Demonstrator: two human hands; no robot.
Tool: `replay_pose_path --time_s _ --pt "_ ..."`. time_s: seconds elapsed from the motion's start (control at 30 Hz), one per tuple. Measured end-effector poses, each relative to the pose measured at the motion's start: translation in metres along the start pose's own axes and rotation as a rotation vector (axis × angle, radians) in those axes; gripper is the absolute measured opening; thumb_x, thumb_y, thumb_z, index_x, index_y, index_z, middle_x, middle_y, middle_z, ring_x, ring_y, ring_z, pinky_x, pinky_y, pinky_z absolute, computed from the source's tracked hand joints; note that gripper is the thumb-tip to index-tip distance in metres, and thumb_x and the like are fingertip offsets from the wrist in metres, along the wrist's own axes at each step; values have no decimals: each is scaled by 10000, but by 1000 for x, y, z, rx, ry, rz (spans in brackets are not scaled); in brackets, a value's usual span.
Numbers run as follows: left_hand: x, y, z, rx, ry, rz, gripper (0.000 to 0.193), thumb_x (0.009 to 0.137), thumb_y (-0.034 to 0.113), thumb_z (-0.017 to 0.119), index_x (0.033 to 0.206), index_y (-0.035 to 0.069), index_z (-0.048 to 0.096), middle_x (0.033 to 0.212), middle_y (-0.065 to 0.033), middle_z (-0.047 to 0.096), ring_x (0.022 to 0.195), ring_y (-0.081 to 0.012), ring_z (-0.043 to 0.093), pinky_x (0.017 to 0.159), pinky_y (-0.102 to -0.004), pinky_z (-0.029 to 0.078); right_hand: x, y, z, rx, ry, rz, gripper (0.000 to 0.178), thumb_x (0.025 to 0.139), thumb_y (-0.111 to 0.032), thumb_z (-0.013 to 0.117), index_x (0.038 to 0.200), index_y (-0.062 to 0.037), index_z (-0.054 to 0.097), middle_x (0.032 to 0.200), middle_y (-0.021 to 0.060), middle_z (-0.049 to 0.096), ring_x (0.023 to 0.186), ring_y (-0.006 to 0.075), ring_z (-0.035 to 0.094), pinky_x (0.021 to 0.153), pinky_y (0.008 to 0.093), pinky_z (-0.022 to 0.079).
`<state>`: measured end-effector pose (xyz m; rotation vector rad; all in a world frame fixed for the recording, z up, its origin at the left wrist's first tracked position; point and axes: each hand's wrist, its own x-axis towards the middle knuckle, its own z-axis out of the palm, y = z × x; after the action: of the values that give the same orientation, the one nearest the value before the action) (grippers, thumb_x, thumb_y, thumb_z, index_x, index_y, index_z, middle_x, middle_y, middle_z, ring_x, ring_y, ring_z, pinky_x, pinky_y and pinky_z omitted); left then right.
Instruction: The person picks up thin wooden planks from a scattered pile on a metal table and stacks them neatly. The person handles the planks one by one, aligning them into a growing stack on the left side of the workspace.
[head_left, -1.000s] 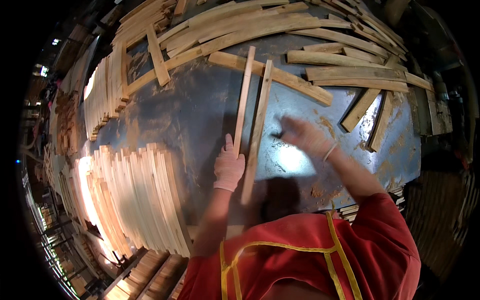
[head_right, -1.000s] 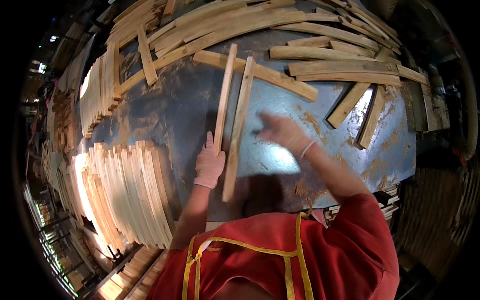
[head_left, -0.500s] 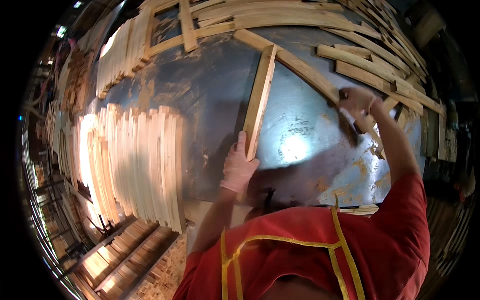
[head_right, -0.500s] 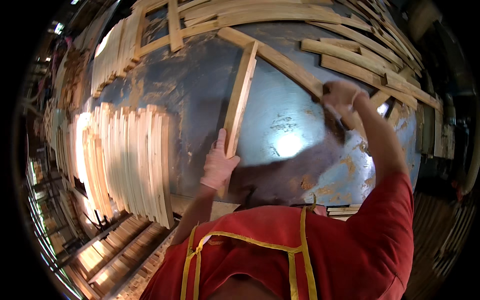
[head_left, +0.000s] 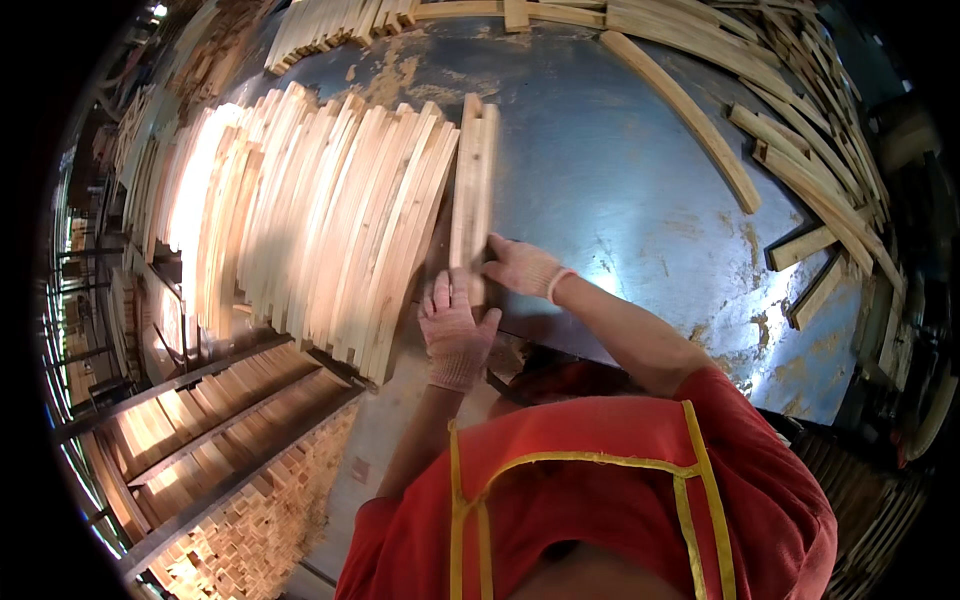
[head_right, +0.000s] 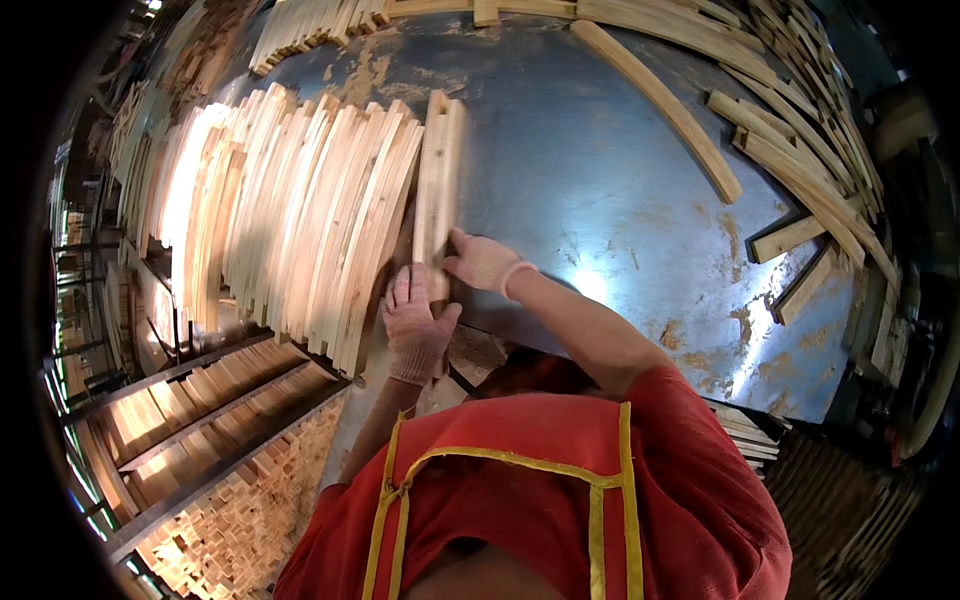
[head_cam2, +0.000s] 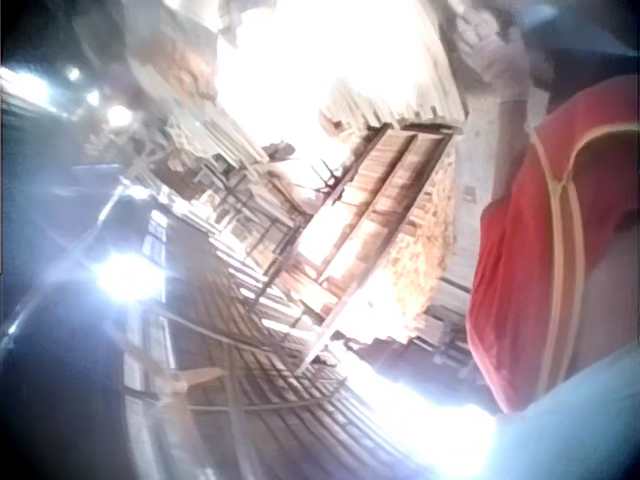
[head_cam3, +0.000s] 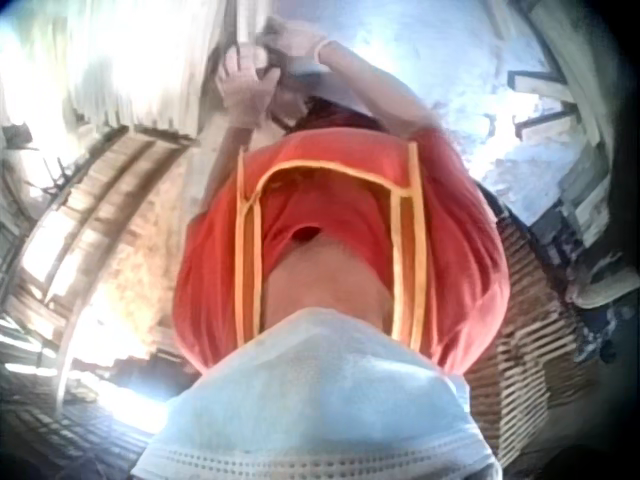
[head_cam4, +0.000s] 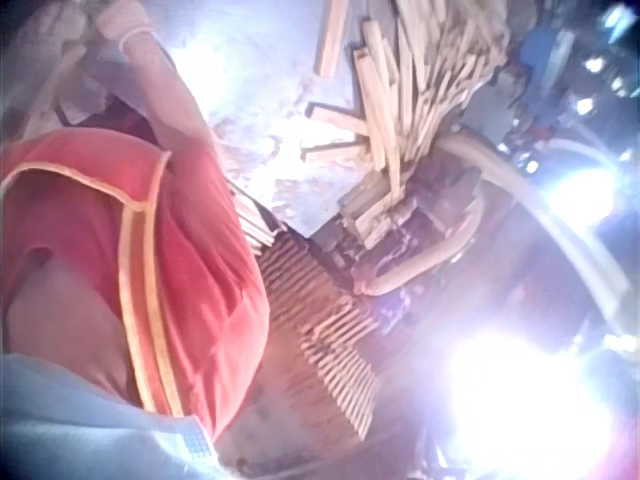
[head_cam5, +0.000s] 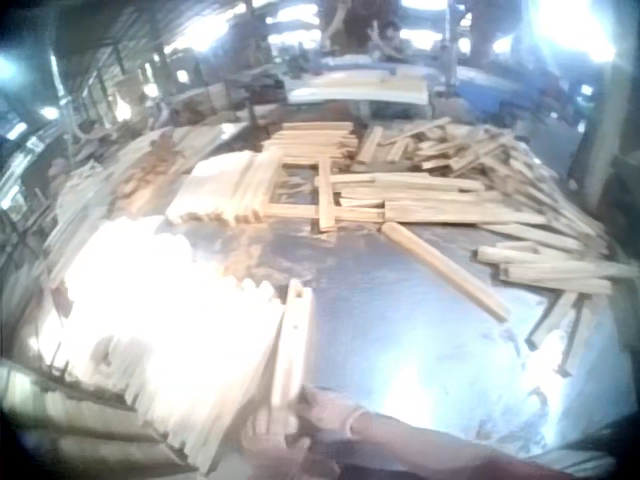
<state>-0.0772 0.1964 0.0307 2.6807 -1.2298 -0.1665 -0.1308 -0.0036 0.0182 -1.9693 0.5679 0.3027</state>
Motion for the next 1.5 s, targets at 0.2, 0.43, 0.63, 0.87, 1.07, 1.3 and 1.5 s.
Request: replay_pose_path --time_s 0.2,0.43,0.63,0.87,1.07,1.3,1.5 --pt "22 -64 -18 260 36 -63 981 790 393 854 1607 81 412 1588 -152 446 1466 -379 410 1205 -526 348 10 13 -54 141 39 -109 790 949 -397 702 1612 -49 449 1266 238 745 1246 400 674 1068 412 528" --pt "10 -19 -6 178 113 65 952 791 345 858 1607 82 444 1588 -162 460 1472 -397 423 1213 -554 352 -121 205 -246 -664 851 648 630 848 -460 798 1286 -38 631 1375 188 667 1348 394 578 1098 493 494" --pt "43 96 19 -22 -44 256 920 829 459 834 1587 80 474 1568 -164 457 1449 -402 439 1174 -567 396 -117 150 -192 -531 277 459 533 889 -408 760 1223 -37 572 1080 276 733 991 460 732 884 541 600" --pt "120 168 41 7 -223 -43 1028 837 453 848 1666 114 344 1670 -160 358 1412 -437 477 1173 -547 426 -113 207 -345 -745 763 147 578 804 -311 832 1316 -137 628 1259 175 714 1190 377 682 991 483 570" --pt "138 141 33 -288 -323 -250 977 837 335 836 1666 107 371 1606 -195 482 1418 -429 511 1201 -476 431 -106 249 -387 -720 388 303 757 905 -369 764 1556 -92 493 1167 274 747 1080 404 729 987 471 549" --pt "62 112 20 -833 -385 -351 820 899 339 740 1597 7 469 1544 -227 593 1391 -360 601 1192 -375 445 -88 176 -210 328 118 426 697 995 -537 671 1277 100 654 1049 134 717 908 210 668 829 350 540" --pt "-18 65 11 -619 -208 -185 551 992 283 638 1467 17 556 1415 -222 640 1264 -430 635 1078 -478 514 -15 72 -74 452 152 231 596 1029 -407 658 1483 -44 526 1045 147 735 915 198 690 829 341 557"
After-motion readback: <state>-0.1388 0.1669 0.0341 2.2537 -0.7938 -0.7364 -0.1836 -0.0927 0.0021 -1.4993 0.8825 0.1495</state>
